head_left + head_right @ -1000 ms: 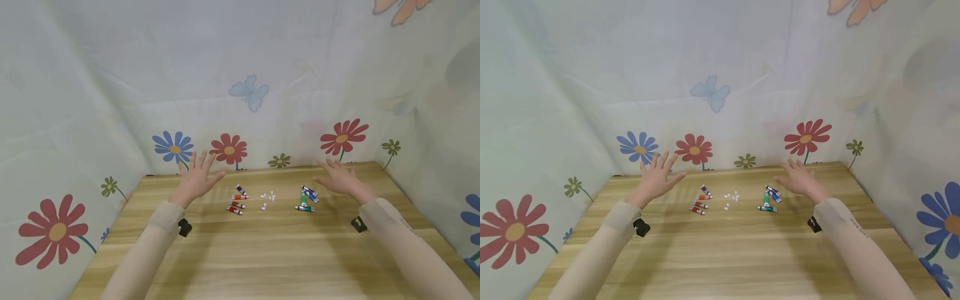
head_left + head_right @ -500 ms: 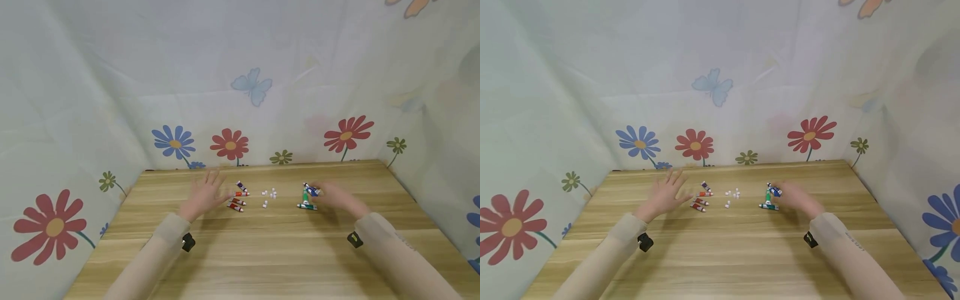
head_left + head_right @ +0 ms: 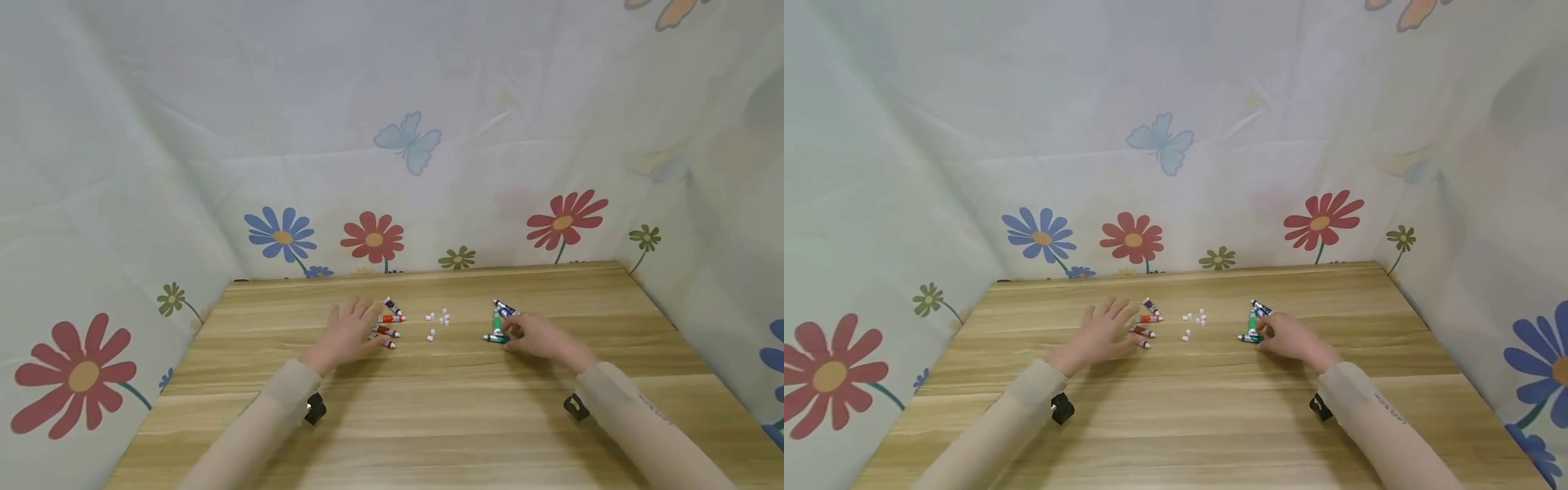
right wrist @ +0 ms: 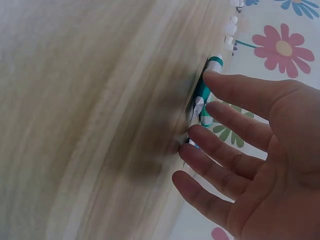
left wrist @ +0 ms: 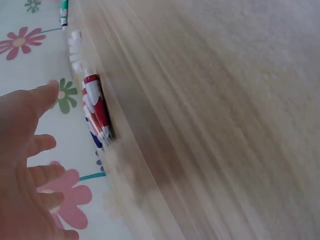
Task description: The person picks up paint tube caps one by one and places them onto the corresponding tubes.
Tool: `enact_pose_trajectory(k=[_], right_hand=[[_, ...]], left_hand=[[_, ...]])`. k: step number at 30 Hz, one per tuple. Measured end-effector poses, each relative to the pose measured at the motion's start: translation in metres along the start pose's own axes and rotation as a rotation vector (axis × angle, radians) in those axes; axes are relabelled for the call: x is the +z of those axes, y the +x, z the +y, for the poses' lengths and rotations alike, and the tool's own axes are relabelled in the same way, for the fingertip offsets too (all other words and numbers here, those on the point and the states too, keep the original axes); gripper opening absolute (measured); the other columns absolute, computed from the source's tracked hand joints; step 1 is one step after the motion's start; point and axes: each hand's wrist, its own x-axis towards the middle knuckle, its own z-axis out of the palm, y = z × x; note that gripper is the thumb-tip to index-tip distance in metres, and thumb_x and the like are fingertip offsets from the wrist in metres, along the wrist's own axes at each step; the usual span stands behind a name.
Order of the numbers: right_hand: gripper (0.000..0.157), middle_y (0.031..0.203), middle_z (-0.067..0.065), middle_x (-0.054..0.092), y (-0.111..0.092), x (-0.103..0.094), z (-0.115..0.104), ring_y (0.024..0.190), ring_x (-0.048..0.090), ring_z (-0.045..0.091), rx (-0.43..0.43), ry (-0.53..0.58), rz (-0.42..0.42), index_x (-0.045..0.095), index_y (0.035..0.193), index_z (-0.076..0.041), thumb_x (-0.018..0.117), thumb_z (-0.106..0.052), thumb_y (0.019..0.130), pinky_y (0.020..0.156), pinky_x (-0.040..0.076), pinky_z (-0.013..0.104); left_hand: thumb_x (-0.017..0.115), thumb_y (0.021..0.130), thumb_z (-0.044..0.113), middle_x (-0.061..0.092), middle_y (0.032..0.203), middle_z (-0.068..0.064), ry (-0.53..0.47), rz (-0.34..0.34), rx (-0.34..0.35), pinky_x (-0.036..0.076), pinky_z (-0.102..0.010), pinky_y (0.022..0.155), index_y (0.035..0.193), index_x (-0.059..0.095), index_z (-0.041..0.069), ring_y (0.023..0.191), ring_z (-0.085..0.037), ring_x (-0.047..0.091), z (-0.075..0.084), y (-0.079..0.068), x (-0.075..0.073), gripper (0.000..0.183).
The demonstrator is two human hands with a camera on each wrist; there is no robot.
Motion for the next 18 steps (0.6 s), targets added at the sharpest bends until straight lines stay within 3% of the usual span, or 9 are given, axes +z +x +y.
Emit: enact_pose_trajectory(k=[8, 18], right_hand=[[0.016, 0.093, 0.006, 0.067, 0.004, 0.003, -0.001, 0.084, 0.060, 0.020, -0.016, -0.009, 0.014, 0.069, 0.098, -0.008, 0.079, -0.013, 0.087, 0.079, 0.054, 0.046], [0.014, 0.084, 0.001, 0.061, 0.006, 0.006, -0.004, 0.075, 0.051, 0.016, -0.026, -0.018, 0.011, 0.066, 0.093, -0.007, 0.079, -0.011, 0.087, 0.070, 0.048, 0.036]], left_hand=[[0.071, 0.095, 0.038, 0.054, 0.144, -0.016, -0.082, 0.043, 0.159, 0.026, -0.063, 0.113, 0.140, 0.057, 0.007, 0.139, -0.041, 0.040, 0.012, 0.012, 0.007, 0.056], [0.070, 0.096, 0.034, 0.063, 0.131, -0.011, -0.060, 0.006, 0.237, 0.034, -0.052, 0.112, 0.135, 0.061, 0.007, 0.126, -0.030, 0.054, 0.033, 0.033, 0.016, 0.048]])
